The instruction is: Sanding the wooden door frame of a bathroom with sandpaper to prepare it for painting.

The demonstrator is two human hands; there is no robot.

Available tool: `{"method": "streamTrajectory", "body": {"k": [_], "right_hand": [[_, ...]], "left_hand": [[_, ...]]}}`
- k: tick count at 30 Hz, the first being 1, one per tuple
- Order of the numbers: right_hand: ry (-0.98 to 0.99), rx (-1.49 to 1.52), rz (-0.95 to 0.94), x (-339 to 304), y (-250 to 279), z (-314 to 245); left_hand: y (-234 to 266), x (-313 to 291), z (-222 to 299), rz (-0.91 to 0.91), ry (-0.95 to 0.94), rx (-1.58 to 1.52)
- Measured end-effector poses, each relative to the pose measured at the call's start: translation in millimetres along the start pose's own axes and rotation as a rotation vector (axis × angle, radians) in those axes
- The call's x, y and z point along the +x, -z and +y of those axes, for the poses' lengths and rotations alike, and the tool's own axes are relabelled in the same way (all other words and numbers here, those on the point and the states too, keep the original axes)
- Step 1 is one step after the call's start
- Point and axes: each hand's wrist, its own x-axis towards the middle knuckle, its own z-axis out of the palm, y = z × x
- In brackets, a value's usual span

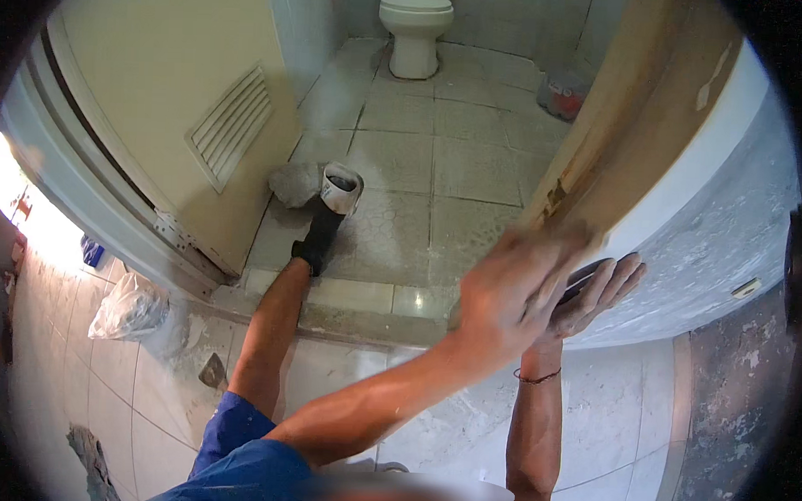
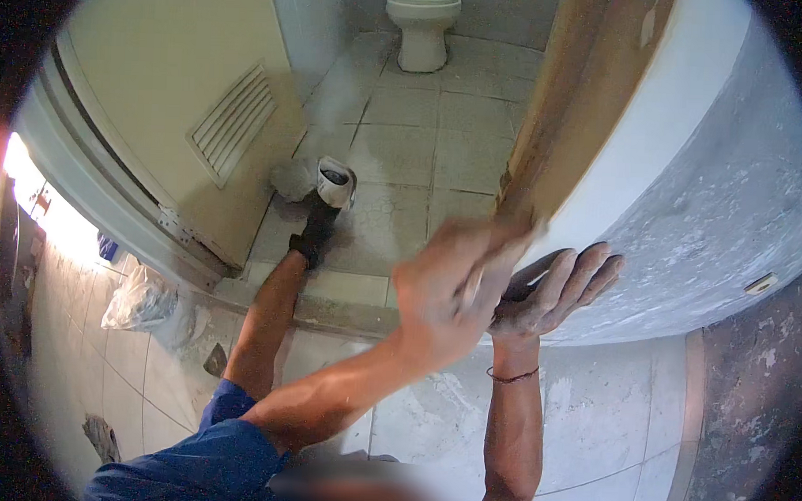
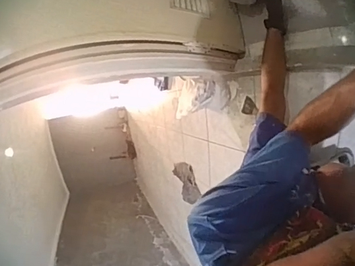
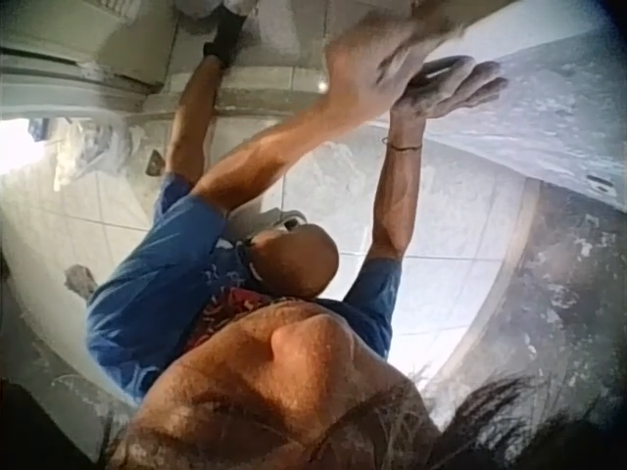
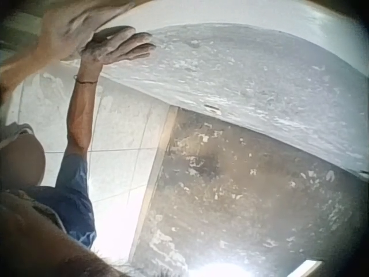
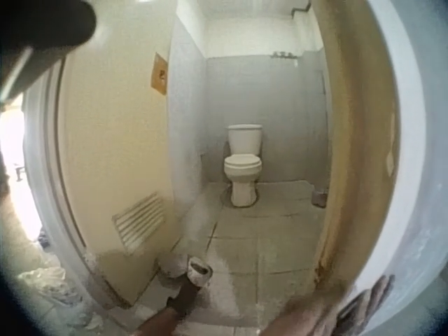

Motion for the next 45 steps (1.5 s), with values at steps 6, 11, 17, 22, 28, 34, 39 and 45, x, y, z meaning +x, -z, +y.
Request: {"method": "streamTrajectory", "body": {"k": [6,11,17,22,28,34,39,45], "right_hand": [[-0.02,0.013,0.027,4.9,-0.9,-6.5],[-0.035,0.022,0.021,6.4,0.9,-6.4],[-0.014,0.045,0.009,-3.0,1.4,0.8],[-0.043,0.024,0.034,-4.0,-1.3,-3.2],[-0.086,-0.004,-0.063,-5.4,5.0,-3.2],[-0.041,-0.032,0.056,-5.5,-6.9,-6.4],[-0.057,0.017,0.062,-0.1,-2.5,-10.4],[-0.06,0.031,0.066,-1.8,0.0,-4.5]], "left_hand": [[6.1,-5.1,-4.0,-0.04,0.0,-0.059],[-2.7,6.0,-4.6,0.002,0.081,-0.083],[-0.6,16.0,6.5,0.025,0.182,-0.106],[6.3,4.6,-2.5,-0.069,-0.047,0.003],[24.9,18.0,22.3,-0.312,-0.117,0.002],[2.2,7.8,13.3,-0.186,0.06,0.015],[3.3,-27.1,-10.1,-0.147,-0.127,0.135],[4.1,-30.0,-6.0,-0.196,0.019,0.045]]}}
